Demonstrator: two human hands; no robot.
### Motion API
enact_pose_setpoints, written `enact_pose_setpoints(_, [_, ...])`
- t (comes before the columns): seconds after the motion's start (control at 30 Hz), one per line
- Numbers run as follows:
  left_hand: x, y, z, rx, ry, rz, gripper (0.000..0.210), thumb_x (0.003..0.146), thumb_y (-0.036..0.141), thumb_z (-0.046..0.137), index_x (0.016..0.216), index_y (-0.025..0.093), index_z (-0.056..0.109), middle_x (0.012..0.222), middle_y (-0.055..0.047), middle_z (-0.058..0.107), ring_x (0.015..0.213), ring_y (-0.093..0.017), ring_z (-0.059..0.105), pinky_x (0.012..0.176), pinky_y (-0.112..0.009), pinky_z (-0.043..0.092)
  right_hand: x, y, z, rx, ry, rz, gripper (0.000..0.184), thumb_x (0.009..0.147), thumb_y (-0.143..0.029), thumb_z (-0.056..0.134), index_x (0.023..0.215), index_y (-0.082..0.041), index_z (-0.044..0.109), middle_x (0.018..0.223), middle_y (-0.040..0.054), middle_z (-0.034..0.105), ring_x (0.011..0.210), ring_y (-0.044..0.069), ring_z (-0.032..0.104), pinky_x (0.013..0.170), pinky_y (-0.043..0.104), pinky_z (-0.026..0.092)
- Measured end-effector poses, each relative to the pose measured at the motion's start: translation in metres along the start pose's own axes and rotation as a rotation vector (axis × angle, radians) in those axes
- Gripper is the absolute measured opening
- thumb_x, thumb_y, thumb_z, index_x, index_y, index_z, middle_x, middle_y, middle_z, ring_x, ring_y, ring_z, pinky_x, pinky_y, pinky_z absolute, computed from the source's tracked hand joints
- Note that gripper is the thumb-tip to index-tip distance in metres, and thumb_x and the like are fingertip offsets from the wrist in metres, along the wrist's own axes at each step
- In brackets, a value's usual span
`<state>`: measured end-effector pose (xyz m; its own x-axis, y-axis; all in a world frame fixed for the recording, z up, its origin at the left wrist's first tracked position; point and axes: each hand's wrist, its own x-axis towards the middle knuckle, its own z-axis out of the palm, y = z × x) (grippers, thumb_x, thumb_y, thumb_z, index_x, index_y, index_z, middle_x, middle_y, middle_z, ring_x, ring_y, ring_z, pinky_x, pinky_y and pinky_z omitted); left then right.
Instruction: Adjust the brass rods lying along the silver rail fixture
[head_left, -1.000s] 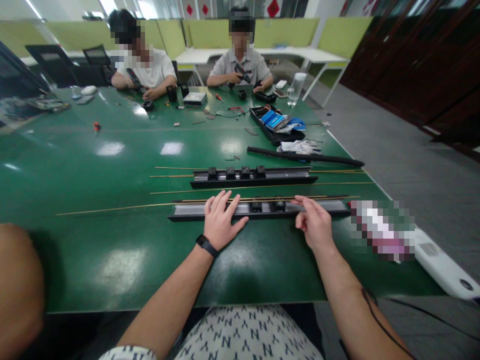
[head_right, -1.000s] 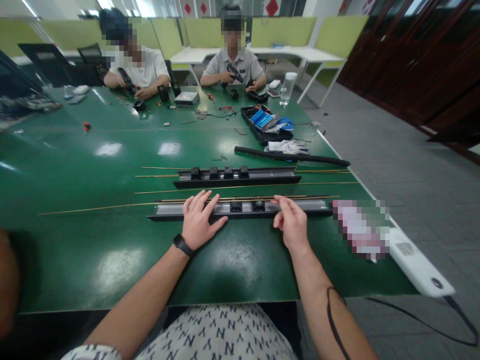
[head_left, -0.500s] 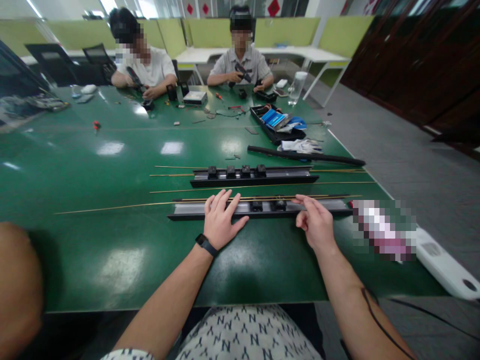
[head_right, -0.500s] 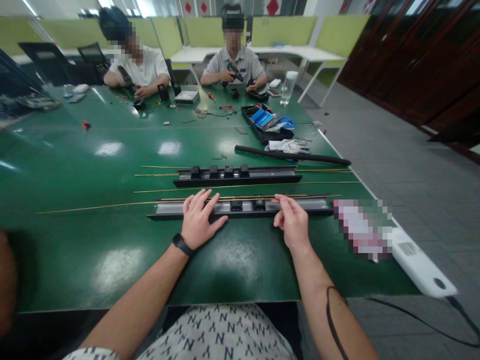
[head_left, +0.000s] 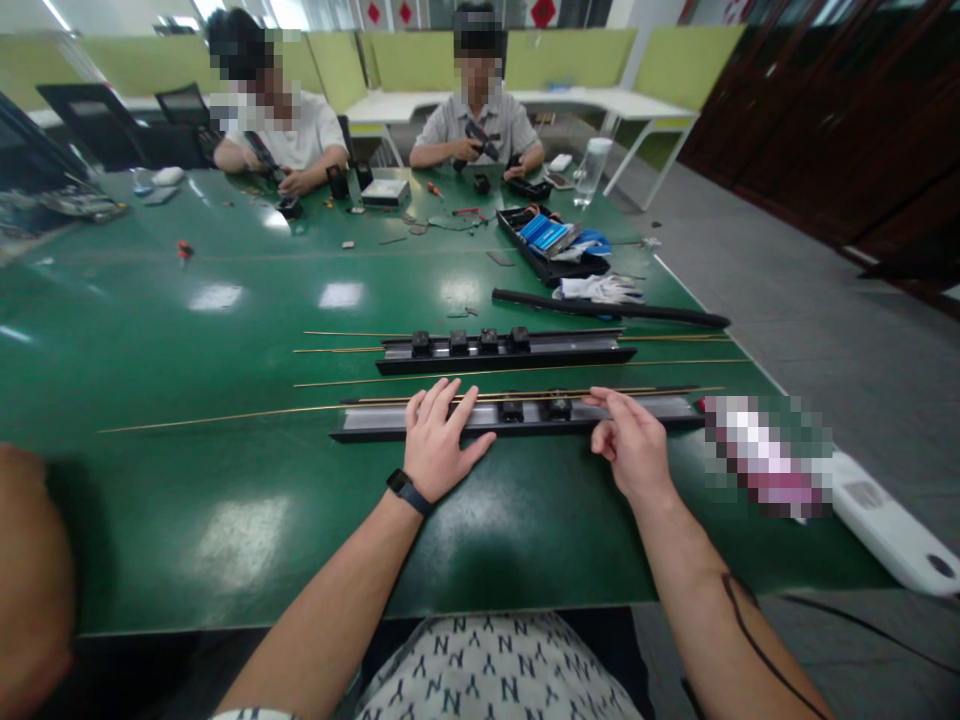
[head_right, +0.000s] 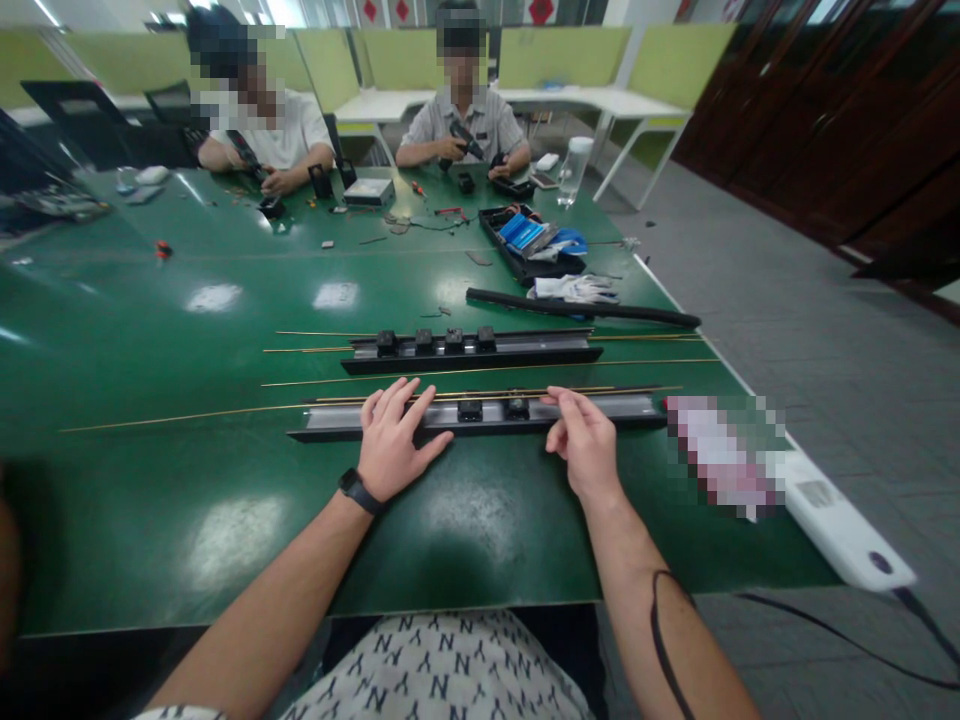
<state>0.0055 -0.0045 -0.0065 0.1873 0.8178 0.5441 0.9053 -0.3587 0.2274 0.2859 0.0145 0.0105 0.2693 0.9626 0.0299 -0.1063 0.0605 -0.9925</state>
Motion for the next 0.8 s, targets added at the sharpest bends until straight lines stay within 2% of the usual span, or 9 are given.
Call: enact_pose_setpoints(0.8, [-0.0001, -0.0004, 0.0006, -0.003, -0.005, -0.003, 0.063, 0.093, 0.055, 0.066, 0.148, 0.026, 0.056, 0.154, -0.013, 0.056, 0.148, -0.033, 0.045, 0.124, -0.053, 0.026, 0.0001, 0.0003, -0.0009, -0.005, 0.002, 0.007, 0.041, 0.089, -0.053, 0.072, 0.111, -0.019, 0.076, 0.107, 0.0108, 0.077, 0.041, 0.005, 0.054, 0.032, 0.018, 0.023])
